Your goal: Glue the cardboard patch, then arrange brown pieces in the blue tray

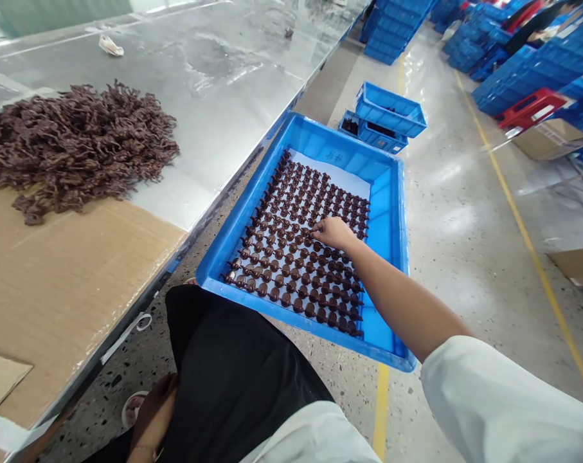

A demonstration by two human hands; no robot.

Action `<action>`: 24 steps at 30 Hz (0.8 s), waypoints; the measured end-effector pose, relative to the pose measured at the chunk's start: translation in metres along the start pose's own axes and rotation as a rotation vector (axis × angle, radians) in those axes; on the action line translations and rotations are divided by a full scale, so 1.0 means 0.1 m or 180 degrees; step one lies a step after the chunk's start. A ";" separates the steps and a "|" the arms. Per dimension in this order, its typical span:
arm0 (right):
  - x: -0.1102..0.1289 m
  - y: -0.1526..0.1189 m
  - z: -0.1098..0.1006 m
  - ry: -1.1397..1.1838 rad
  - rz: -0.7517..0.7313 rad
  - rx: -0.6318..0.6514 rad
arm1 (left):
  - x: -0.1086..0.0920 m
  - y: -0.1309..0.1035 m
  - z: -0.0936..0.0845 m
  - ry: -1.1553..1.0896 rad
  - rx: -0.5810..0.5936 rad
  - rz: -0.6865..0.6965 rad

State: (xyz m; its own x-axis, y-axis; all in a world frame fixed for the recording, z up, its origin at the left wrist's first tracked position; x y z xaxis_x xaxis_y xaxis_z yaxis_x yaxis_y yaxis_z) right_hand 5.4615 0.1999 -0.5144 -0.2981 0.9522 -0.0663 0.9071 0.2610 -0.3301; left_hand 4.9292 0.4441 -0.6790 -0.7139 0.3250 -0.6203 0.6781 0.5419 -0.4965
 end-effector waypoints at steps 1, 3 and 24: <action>-0.01 0.00 0.00 0.0011 -0.0002 -0.0001 | 0.01 0.00 0.01 0.0001 0.0021 0.0036; -0.02 0.01 0.00 0.0039 -0.0008 -0.0015 | 0.04 0.01 0.02 -0.0002 0.0046 0.0057; -0.11 -0.04 -0.05 0.0254 -0.0043 -0.0024 | 0.14 0.08 0.02 -0.0149 0.0012 0.0025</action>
State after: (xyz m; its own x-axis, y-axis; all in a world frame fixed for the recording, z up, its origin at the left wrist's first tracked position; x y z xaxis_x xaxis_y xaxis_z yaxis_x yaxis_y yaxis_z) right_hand 5.4631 0.1892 -0.5075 -0.2860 0.9581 0.0136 0.9055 0.2748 -0.3232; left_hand 4.9246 0.4515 -0.6930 -0.6996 0.2926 -0.6519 0.6844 0.5365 -0.4937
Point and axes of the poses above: each hand's wrist, its own y-axis towards the middle knuckle, its own z-axis out of the palm, x = y × z, the point moved 10 cm from there along y, towards the middle knuckle, and after that the axes turned 12 degrees about z, right-handed, at the moved point
